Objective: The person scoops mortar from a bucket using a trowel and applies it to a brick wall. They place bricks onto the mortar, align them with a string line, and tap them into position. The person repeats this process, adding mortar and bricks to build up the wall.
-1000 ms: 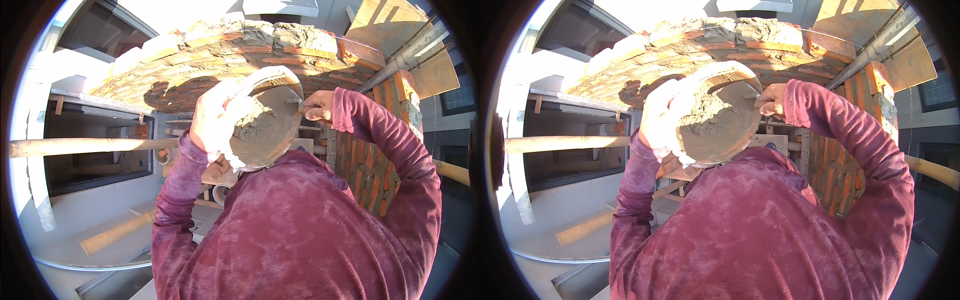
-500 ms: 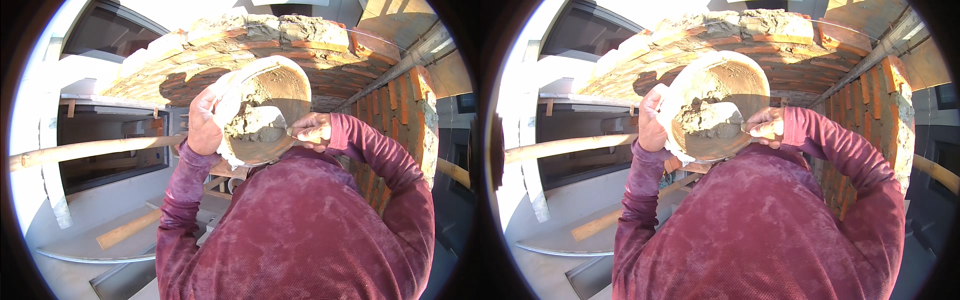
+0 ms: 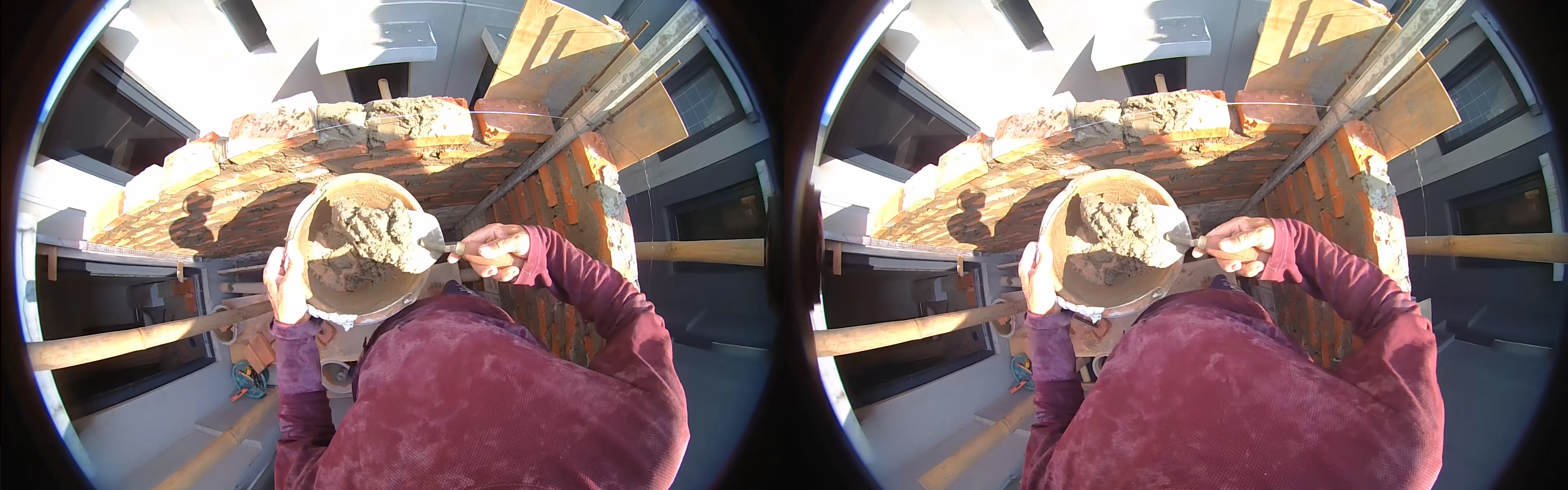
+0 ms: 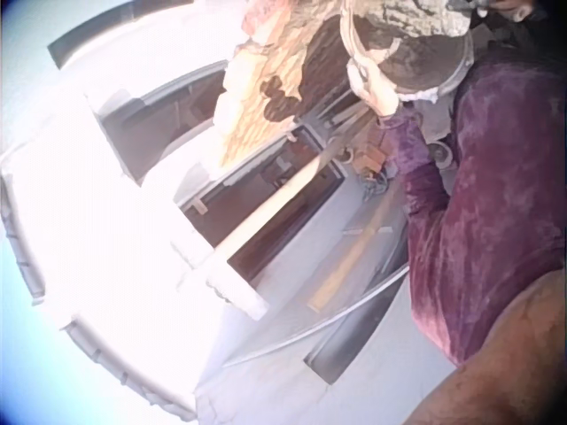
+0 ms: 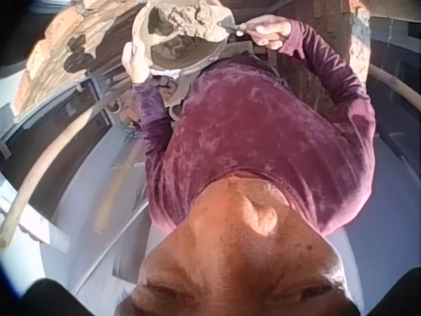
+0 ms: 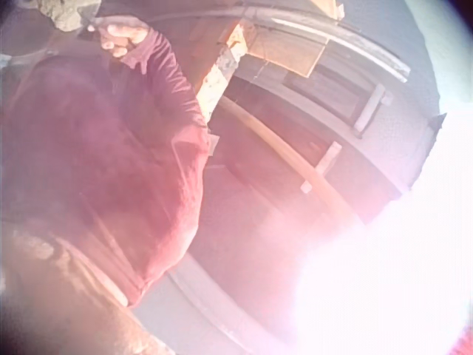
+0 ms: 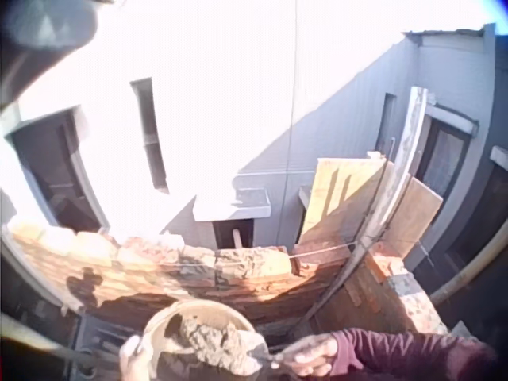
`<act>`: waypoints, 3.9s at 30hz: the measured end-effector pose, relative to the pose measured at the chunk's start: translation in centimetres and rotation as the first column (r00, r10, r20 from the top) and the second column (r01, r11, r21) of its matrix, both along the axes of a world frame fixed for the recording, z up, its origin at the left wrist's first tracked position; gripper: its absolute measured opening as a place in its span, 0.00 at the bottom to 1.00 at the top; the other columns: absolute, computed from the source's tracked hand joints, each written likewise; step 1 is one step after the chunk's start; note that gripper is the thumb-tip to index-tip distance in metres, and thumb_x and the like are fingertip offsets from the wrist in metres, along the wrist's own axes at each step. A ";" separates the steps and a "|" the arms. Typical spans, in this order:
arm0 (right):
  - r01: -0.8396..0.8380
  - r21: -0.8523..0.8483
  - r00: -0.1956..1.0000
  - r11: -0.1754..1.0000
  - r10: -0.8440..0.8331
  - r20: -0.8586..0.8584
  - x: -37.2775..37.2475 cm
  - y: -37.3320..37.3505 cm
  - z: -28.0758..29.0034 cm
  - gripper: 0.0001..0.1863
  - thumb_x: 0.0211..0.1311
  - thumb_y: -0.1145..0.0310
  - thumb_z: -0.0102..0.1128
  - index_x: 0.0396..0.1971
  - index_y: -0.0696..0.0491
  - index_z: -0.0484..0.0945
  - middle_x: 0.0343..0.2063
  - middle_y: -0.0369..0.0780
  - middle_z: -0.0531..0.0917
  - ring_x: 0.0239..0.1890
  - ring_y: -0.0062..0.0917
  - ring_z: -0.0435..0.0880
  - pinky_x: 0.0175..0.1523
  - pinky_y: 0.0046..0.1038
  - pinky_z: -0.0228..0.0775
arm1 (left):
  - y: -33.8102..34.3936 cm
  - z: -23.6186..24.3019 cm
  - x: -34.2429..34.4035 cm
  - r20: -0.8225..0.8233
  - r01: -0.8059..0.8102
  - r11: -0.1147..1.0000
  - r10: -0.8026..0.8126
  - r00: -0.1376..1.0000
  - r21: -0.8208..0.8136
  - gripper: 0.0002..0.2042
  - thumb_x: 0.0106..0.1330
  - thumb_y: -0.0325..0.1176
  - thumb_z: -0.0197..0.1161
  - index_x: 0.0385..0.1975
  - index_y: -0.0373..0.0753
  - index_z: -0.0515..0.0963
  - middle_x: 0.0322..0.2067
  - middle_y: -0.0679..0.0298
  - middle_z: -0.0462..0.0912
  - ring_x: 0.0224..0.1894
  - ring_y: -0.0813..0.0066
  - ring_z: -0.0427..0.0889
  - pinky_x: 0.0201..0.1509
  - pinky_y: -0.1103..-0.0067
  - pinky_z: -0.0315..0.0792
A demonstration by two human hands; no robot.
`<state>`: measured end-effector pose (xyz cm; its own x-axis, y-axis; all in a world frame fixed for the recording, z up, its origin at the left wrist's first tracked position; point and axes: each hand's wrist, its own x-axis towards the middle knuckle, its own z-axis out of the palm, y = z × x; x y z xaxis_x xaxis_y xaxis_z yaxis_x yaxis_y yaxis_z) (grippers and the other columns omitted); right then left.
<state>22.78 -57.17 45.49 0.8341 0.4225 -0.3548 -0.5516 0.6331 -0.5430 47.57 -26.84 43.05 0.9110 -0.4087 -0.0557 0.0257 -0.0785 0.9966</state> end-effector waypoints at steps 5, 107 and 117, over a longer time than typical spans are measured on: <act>0.224 -0.266 0.974 0.938 -0.204 0.100 -1.4 -7.7 7.0 0.25 0.62 0.62 0.63 0.49 0.66 0.68 0.23 0.38 0.72 0.17 0.15 0.68 0.18 0.15 0.61 | -1.2 -2.2 0.3 0.025 0.054 0.998 -0.054 0.998 0.013 0.13 0.68 0.37 0.59 0.26 0.35 0.71 0.22 0.72 0.67 0.26 0.85 0.63 0.29 0.83 0.59; -0.128 -0.740 0.948 0.661 0.300 0.104 6.1 4.5 -2.9 0.18 0.56 0.55 0.60 0.23 0.55 0.70 0.17 0.30 0.69 0.18 0.16 0.67 0.22 0.23 0.57 | -2.9 9.6 0.5 0.353 0.619 0.751 -0.657 0.666 0.229 0.10 0.57 0.34 0.66 0.30 0.34 0.77 0.25 0.65 0.71 0.27 0.77 0.68 0.31 0.79 0.63; -0.103 -0.542 0.973 0.834 0.198 0.120 6.0 8.8 -2.0 0.06 0.61 0.70 0.57 0.28 0.55 0.71 0.22 0.33 0.71 0.18 0.15 0.69 0.22 0.20 0.61 | -0.6 9.0 1.2 0.370 0.472 0.873 -0.481 0.795 0.123 0.07 0.58 0.28 0.63 0.33 0.32 0.76 0.27 0.71 0.75 0.29 0.84 0.70 0.35 0.84 0.64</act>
